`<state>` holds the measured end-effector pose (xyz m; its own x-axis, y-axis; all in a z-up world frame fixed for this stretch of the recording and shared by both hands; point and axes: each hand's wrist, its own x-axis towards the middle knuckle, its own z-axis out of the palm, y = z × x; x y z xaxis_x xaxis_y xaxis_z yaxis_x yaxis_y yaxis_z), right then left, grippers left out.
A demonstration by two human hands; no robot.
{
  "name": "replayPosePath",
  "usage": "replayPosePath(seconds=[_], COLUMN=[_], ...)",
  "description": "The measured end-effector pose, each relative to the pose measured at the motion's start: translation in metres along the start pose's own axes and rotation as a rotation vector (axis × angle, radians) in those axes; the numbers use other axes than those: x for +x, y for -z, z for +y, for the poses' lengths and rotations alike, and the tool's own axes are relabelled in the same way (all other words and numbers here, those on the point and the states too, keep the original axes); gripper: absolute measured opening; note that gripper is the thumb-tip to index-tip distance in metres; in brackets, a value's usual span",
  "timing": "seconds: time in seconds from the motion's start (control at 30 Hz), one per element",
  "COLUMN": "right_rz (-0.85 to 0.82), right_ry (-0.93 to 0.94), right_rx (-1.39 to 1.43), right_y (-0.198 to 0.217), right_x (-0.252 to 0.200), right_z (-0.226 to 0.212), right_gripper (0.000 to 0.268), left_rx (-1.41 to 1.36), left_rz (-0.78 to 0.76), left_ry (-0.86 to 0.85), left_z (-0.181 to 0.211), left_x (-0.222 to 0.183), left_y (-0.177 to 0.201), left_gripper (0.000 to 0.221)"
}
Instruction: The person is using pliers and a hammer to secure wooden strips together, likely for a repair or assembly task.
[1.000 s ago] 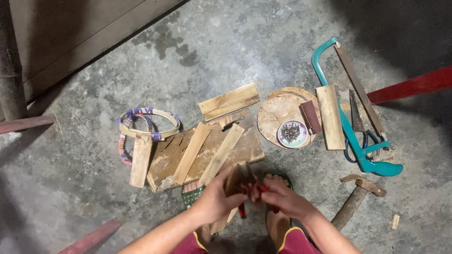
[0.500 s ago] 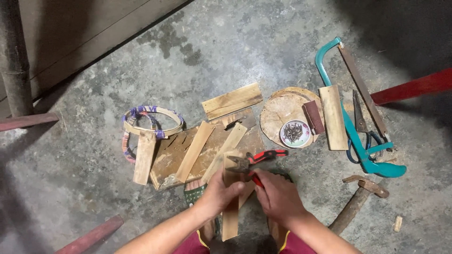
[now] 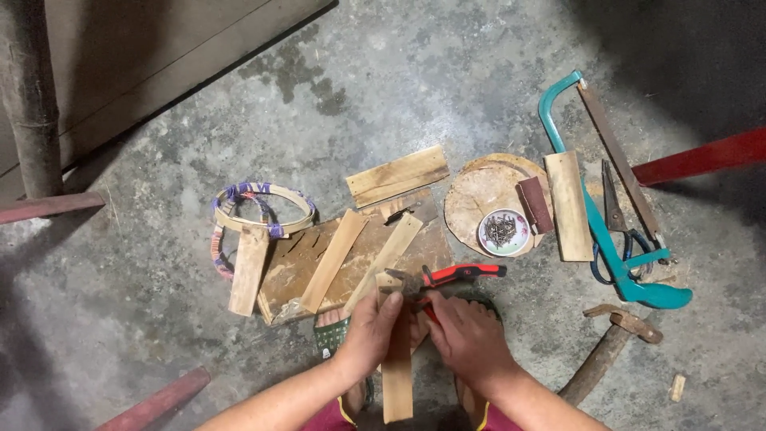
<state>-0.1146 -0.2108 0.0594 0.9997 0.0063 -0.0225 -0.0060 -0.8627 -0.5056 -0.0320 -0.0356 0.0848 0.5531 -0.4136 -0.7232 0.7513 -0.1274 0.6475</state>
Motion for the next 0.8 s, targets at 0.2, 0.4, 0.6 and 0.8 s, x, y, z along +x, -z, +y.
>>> replayPosePath(seconds=[0.2, 0.4, 0.6, 0.8], right_rz=[0.1, 0.199, 0.16, 0.142], right_ry=[0.097, 0.048, 0.06, 0.072], right_rx=[0.072, -0.172, -0.181, -0.052], right_y=[0.02, 0.026, 0.021, -0.002], right_x=[0.014, 0.013, 0.03, 0.024], right_z=[-0.007, 0.005, -0.002, 0.011], right_gripper=[0.044, 0.059, 0.088, 0.075], left_rx=[-0.03, 0.019, 0.211, 0.235], left_rz=[0.065, 0.078, 0.067, 0.018], left_ry=[-0.025, -0.195, -0.265, -0.371], left_z=[-0.001, 0.003, 0.019, 0.024], left_x=[0.0, 0.005, -0.002, -0.006], left_y=[0.002, 0.008, -0.003, -0.007], left_gripper=[0.029, 0.033, 0.019, 0.022])
